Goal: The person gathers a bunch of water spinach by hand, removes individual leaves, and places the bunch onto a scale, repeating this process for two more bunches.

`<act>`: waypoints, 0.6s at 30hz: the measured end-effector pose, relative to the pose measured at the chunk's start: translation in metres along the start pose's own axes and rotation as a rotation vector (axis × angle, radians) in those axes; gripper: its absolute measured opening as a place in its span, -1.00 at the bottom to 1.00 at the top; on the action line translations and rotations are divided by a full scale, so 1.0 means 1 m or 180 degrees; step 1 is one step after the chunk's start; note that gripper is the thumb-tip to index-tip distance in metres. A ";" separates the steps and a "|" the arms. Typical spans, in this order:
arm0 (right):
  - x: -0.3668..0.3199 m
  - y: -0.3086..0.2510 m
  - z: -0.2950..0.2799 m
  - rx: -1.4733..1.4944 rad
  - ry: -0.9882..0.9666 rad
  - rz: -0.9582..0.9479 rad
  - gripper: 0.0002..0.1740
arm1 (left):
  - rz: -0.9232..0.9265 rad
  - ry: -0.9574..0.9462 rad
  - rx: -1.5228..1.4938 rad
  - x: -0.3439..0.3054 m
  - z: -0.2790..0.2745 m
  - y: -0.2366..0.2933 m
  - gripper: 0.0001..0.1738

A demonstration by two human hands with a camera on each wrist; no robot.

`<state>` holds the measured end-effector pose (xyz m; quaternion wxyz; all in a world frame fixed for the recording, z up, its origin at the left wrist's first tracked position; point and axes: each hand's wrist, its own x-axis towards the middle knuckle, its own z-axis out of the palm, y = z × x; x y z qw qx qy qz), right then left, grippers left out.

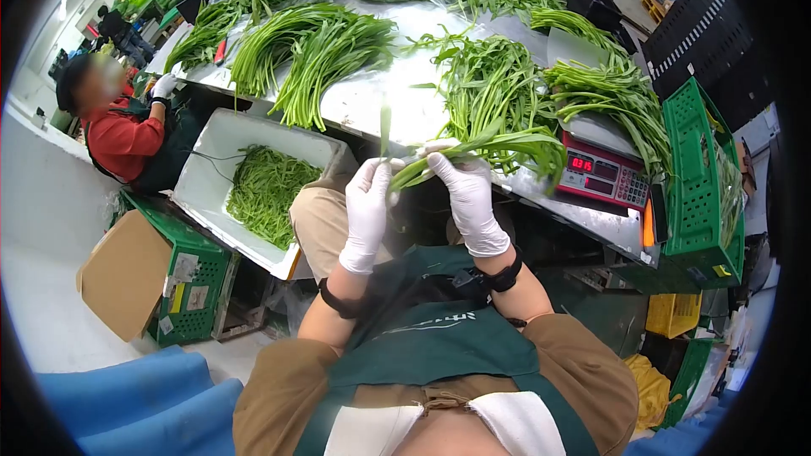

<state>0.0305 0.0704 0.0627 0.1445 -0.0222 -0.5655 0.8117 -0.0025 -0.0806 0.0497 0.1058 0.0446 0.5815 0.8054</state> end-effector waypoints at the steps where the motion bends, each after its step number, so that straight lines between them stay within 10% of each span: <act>1: 0.000 -0.005 0.000 -0.0110 0.0145 -0.0184 -0.82 | 0.0133 0.0018 0.0161 0.002 -0.005 0.001 -0.76; 11: 0.004 -0.025 -0.022 0.0585 0.0096 -0.0174 -0.77 | 0.1112 0.0857 0.1494 0.056 -0.143 0.059 -0.75; 13: 0.005 -0.028 -0.019 0.0344 -0.0051 -0.0062 -0.76 | 0.1675 0.0786 0.2914 0.094 -0.207 0.059 -0.74; 16: 0.006 -0.028 -0.020 0.0028 -0.0338 0.0073 -0.72 | 0.0142 0.1356 0.6204 0.093 -0.280 0.040 -0.40; 18: 0.008 -0.029 -0.019 -0.0197 -0.0426 0.0124 -0.71 | 0.0898 0.1358 0.6282 0.080 -0.260 0.040 -0.34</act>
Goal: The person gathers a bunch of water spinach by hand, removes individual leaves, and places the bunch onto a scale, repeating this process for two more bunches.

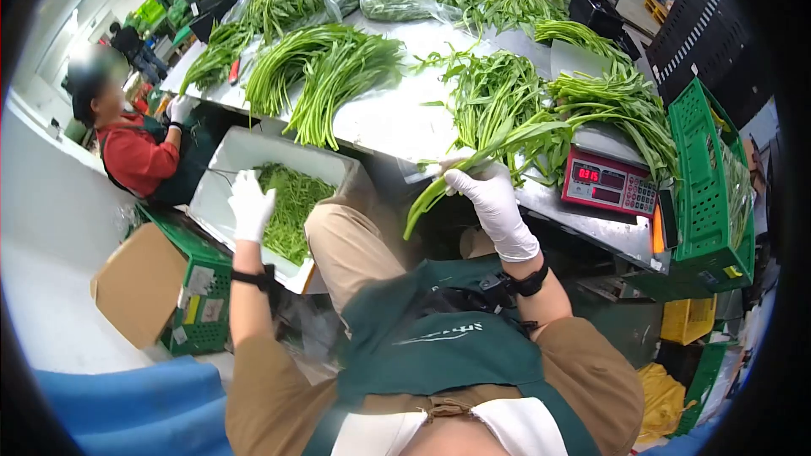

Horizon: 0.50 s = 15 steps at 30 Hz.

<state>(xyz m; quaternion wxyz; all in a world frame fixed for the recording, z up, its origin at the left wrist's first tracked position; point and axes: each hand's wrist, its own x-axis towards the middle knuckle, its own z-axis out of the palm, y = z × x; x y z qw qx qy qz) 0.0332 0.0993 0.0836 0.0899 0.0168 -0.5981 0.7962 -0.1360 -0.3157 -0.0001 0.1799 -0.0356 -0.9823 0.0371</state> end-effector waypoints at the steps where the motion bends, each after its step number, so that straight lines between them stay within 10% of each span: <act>1: 0.002 0.001 0.000 -0.0063 -0.0054 0.0123 -0.69 | 0.0224 -0.0129 -0.1173 -0.003 -0.016 0.019 -0.45; 4: 0.011 0.003 0.004 -0.0360 -0.0279 0.0464 -0.67 | 0.0700 -0.1509 -0.4485 -0.036 -0.093 0.124 -0.68; 8: 0.020 0.010 0.008 -0.0653 -0.0558 0.0491 -0.66 | 0.0721 -0.3300 -0.5791 -0.082 -0.123 0.210 -0.69; 15: 0.008 0.032 -0.021 -0.1105 -0.0098 0.0449 -0.71 | -0.0342 -0.2432 -0.6234 -0.119 -0.082 0.271 -0.77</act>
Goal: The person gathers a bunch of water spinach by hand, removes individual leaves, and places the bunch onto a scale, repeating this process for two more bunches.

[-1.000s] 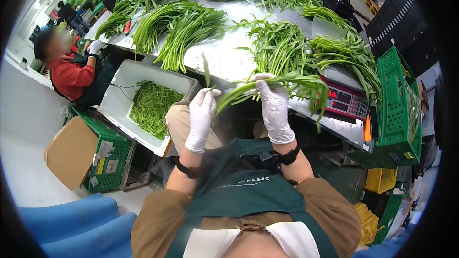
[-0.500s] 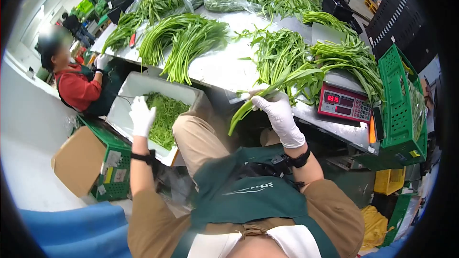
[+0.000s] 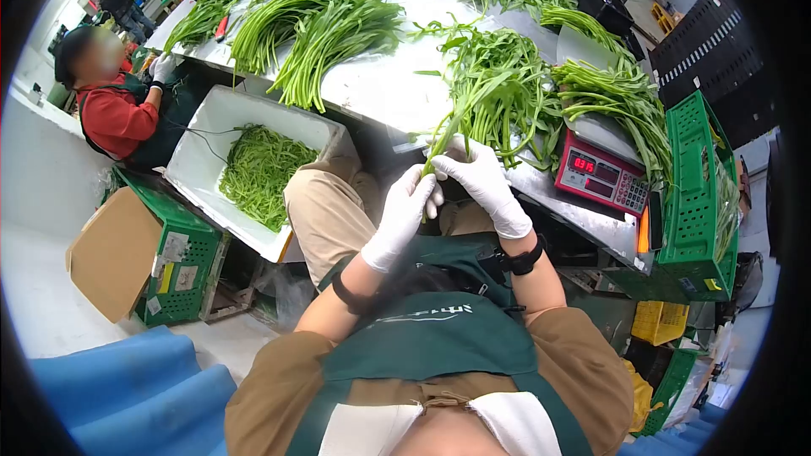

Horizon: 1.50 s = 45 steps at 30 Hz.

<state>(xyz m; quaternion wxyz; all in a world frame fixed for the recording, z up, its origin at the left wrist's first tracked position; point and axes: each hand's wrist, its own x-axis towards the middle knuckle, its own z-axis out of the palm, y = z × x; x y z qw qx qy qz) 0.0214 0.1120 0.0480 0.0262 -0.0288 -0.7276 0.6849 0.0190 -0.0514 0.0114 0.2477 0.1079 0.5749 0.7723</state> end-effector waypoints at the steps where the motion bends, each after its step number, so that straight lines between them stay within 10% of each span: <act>1: -0.004 0.004 -0.003 -0.0182 0.0055 -0.0154 -0.72 | 0.0023 0.0059 -0.0018 0.000 0.002 -0.003 -0.75; 10: -0.035 0.013 -0.011 -0.1961 0.0844 -0.1831 -0.81 | 0.0036 0.0471 -0.0326 0.004 0.011 -0.006 -0.71; 19: -0.068 -0.019 -0.036 -0.2989 0.0208 -0.2205 -0.87 | -0.0204 0.0186 -0.0704 0.010 0.018 -0.010 -0.69; 23: -0.063 -0.037 -0.024 -0.2506 -0.0028 -0.2607 -0.78 | -0.0181 0.0750 -0.1282 0.031 -0.012 -0.015 -0.70; 27: -0.055 -0.051 -0.028 -0.1842 0.1663 -0.3326 -0.90 | 0.0005 0.0619 -0.0760 0.025 -0.025 -0.002 -0.71; 30: -0.038 -0.085 -0.017 0.1396 0.2170 -0.2938 -0.75 | 0.0146 0.0564 -0.0516 0.023 -0.018 -0.012 -0.70; 32: -0.011 -0.060 0.047 -0.0803 0.1826 -0.1723 -0.64 | 0.0201 0.0584 -0.0924 0.034 -0.014 -0.048 -0.65; 33: 0.012 -0.043 0.087 -0.1521 0.0105 -0.1455 -0.56 | 0.0200 0.0450 -0.1067 0.033 -0.010 -0.048 -0.61; 35: 0.019 -0.028 0.108 -0.1894 -0.1396 -0.1678 -0.47 | -0.0022 0.0159 -0.0807 0.023 -0.006 -0.023 -0.53; 38: 0.022 -0.027 0.102 -0.1212 -0.0710 -0.3620 -0.51 | -0.0003 0.0209 -0.1216 0.027 -0.016 -0.010 -0.51; 40: -0.017 -0.015 0.064 -0.1574 0.0035 -0.2302 -0.69 | 0.0088 0.0296 -0.1392 0.018 -0.025 -0.013 -0.48; 45: -0.032 0.026 0.025 -0.2840 0.0621 -0.2135 -0.75 | -0.0205 0.0305 -0.1284 0.016 -0.011 -0.033 -0.57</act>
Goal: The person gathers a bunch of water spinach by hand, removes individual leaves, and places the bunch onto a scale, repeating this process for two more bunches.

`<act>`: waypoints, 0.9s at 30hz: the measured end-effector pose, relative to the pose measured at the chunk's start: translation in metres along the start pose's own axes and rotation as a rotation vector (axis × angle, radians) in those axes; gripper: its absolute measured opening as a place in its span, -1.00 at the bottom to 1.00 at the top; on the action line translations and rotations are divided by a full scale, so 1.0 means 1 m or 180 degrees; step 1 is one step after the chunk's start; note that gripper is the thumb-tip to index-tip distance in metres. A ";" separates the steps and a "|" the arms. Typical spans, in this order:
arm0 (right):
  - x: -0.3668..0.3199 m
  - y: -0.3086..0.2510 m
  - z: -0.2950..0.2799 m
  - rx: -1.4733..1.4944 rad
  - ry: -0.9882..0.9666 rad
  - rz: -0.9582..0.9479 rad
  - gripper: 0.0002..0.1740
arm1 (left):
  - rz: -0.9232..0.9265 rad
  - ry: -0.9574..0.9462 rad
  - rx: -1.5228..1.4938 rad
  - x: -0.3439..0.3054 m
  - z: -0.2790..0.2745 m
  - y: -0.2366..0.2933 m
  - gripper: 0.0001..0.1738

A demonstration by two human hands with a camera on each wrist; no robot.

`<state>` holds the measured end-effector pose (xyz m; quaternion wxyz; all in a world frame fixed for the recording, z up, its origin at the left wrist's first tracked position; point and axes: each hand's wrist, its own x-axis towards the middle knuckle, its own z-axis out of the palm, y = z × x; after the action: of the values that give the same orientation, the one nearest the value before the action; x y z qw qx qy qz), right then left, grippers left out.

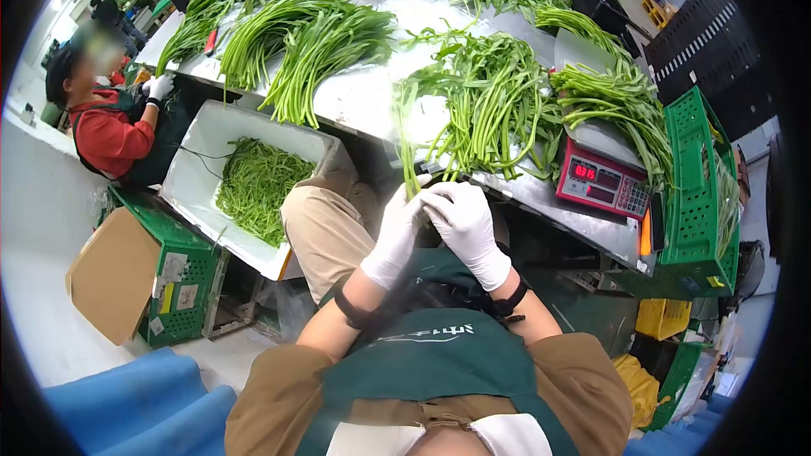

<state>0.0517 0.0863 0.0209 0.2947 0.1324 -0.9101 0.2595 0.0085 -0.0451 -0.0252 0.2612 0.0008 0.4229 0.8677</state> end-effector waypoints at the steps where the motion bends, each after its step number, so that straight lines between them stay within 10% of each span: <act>1: -0.004 0.001 -0.003 -0.0053 -0.0062 0.0019 -0.75 | -0.0088 -0.0006 -0.0133 -0.001 0.002 -0.006 -0.60; 15: -0.012 0.021 -0.023 0.0056 -0.0951 -0.0245 -0.85 | -0.0055 -0.0035 0.0276 -0.015 0.005 -0.010 -0.67; 18: -0.006 0.024 -0.035 0.0372 -0.0605 -0.0285 -0.85 | 0.0021 -0.0088 0.0258 -0.015 0.010 -0.007 -0.66; 22: 0.014 0.011 -0.077 0.1080 0.2183 0.0662 -0.68 | 0.0232 -0.0088 0.0997 -0.004 -0.010 -0.010 -0.65; 27: 0.062 -0.070 -0.022 0.1733 -0.0426 -0.0126 -0.71 | 0.0919 0.0511 0.1958 0.009 -0.014 -0.045 -0.65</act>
<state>0.0404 0.0349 0.1009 0.1925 0.2413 -0.8215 0.4794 0.0174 -0.0288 -0.0693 0.0892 0.0710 0.6793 0.7250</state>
